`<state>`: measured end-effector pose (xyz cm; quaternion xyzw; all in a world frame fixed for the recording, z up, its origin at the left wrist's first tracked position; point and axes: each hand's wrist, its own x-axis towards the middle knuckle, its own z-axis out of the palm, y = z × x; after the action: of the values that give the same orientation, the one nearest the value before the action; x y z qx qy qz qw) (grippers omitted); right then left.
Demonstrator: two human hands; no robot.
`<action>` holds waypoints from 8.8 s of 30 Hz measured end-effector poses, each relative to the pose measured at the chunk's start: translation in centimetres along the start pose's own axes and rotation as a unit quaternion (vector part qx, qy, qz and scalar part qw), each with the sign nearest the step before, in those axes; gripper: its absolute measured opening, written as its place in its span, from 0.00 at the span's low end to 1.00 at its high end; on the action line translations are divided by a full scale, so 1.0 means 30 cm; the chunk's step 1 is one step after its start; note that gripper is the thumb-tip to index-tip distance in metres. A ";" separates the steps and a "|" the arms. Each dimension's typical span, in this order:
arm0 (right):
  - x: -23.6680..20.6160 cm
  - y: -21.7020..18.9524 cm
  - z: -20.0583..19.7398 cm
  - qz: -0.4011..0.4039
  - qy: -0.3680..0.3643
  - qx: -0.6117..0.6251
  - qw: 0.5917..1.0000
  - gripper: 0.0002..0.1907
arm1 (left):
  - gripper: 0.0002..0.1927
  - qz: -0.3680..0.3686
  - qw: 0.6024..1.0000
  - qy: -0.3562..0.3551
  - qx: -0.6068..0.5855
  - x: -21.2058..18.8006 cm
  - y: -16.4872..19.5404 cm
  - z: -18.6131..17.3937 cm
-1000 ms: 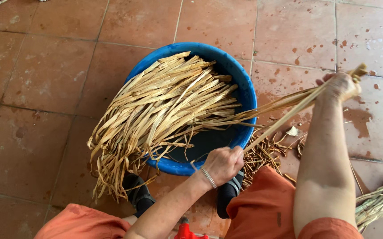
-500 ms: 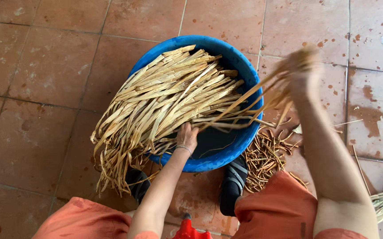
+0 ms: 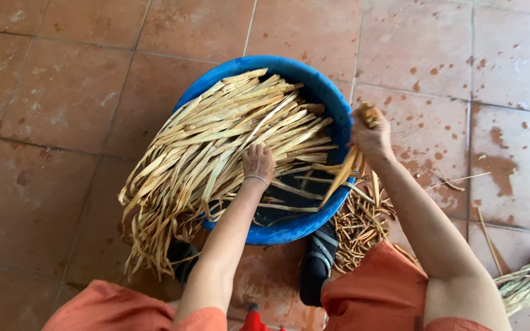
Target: The person sits on the floor in front of a blue basin of water filled with dried palm leaf strips. They take strips one at a time, bend and snap off the hard end sections, strip away the brittle outer parts, and drop the discarded pieces on the floor beside them while keeping the usable strips in the basin.
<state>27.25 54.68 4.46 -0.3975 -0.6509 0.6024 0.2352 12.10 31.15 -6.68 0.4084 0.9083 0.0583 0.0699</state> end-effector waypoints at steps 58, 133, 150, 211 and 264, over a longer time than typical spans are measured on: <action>-0.512 -0.406 0.332 -0.405 -0.133 -0.249 0.870 0.14 | 0.19 0.095 0.779 -0.165 -0.597 -0.395 -0.328 -0.678; -0.458 -0.486 0.339 -0.415 -0.151 -0.154 0.884 0.18 | 0.14 0.154 0.866 0.074 -0.470 -0.420 -0.367 -0.808; -0.529 -0.535 0.390 -0.348 -0.252 -0.205 0.880 0.14 | 0.17 0.098 0.868 0.005 -0.487 -0.421 -0.356 -0.847; -0.544 -0.486 0.366 -0.432 -0.189 -0.240 0.849 0.14 | 0.17 0.144 0.827 0.034 -0.542 -0.469 -0.128 -0.837; -0.510 -0.518 0.351 -0.442 -0.130 -0.248 0.852 0.10 | 0.12 0.082 0.831 -0.051 -0.547 -0.425 -0.231 -0.775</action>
<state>24.10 36.78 20.49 -0.0308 -0.9104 0.2995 0.2836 11.34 15.86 16.06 0.3788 0.6861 0.5305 0.3229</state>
